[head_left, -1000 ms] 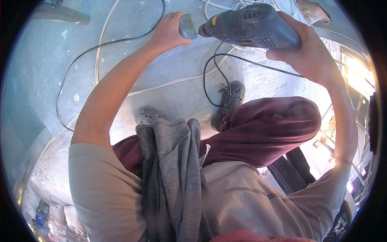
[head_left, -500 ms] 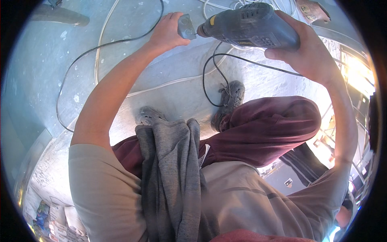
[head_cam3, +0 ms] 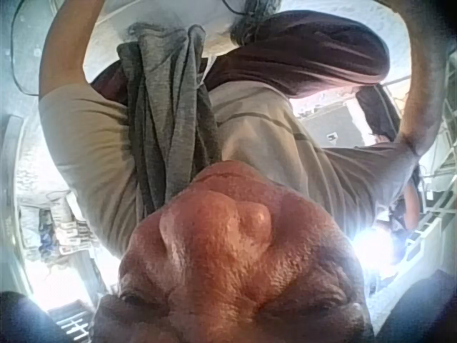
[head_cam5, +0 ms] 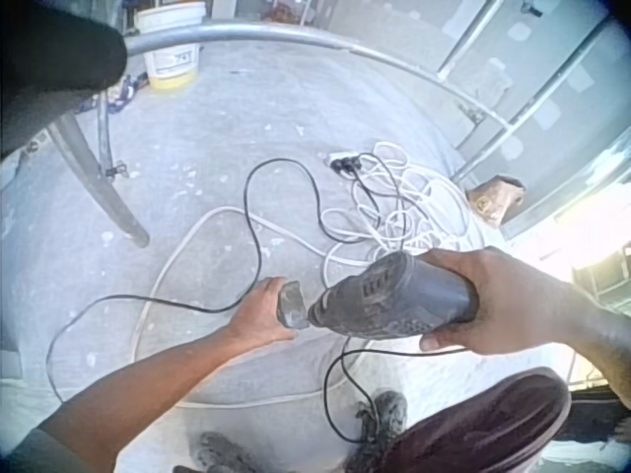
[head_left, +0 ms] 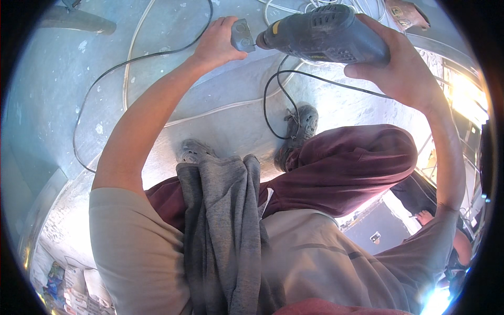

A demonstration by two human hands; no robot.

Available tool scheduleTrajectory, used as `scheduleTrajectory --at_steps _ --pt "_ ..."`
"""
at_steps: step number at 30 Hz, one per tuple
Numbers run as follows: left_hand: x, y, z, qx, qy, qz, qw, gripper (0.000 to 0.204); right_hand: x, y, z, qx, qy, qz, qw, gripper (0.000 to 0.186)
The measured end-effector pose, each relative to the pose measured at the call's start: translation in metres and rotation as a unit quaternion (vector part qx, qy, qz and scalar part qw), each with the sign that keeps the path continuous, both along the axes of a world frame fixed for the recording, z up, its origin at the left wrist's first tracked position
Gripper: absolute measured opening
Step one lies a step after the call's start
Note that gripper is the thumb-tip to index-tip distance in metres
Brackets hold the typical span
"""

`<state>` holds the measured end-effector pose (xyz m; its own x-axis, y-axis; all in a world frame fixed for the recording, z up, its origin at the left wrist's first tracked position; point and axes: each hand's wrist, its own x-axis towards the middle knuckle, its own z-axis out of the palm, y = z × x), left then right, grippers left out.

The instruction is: Drilling a hole into a plastic electrical box using a power drill.

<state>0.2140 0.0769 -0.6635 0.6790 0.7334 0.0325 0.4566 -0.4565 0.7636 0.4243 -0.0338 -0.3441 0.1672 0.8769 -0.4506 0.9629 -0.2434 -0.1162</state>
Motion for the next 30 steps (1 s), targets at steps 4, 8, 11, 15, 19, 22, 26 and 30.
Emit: scheduleTrajectory --at_steps 4,8,11,15,19,22,26,30 --pt "0.0 0.0 0.0 0.003 -0.004 0.003 1.0 0.092 0.001 -0.002 -0.002 0.01 -0.01 0.001 1.0 0.088" --pt "0.0 0.001 -0.001 0.002 -0.004 -0.002 1.0 0.092 0.003 -0.005 -0.003 0.022 -0.011 0.003 1.0 0.089" --pt "0.0 0.0 0.0 0.003 -0.001 -0.001 1.0 0.093 0.0 -0.005 -0.003 0.036 -0.025 0.001 0.999 0.089" --pt "-0.001 0.001 0.0 -0.003 -0.001 -0.001 1.0 0.093 -0.001 0.0 0.0 0.005 0.01 -0.003 1.0 0.087" --pt "-0.001 0.0 0.0 0.005 0.0 0.003 1.0 0.092 0.0 0.0 -0.001 0.008 0.032 0.015 0.999 0.085" --pt "-0.001 0.001 -0.001 0.002 0.001 -0.005 1.0 0.094 -0.003 0.005 0.002 -0.021 0.043 0.007 0.999 0.084" --pt "-0.001 0.0 0.0 -0.003 0.002 -0.003 1.0 0.094 -0.002 0.004 0.001 -0.012 0.038 0.011 0.999 0.085" --pt "-0.001 0.0 0.0 0.004 -0.002 0.003 1.0 0.092 0.0 0.001 -0.001 -0.001 0.04 0.0 0.999 0.086"
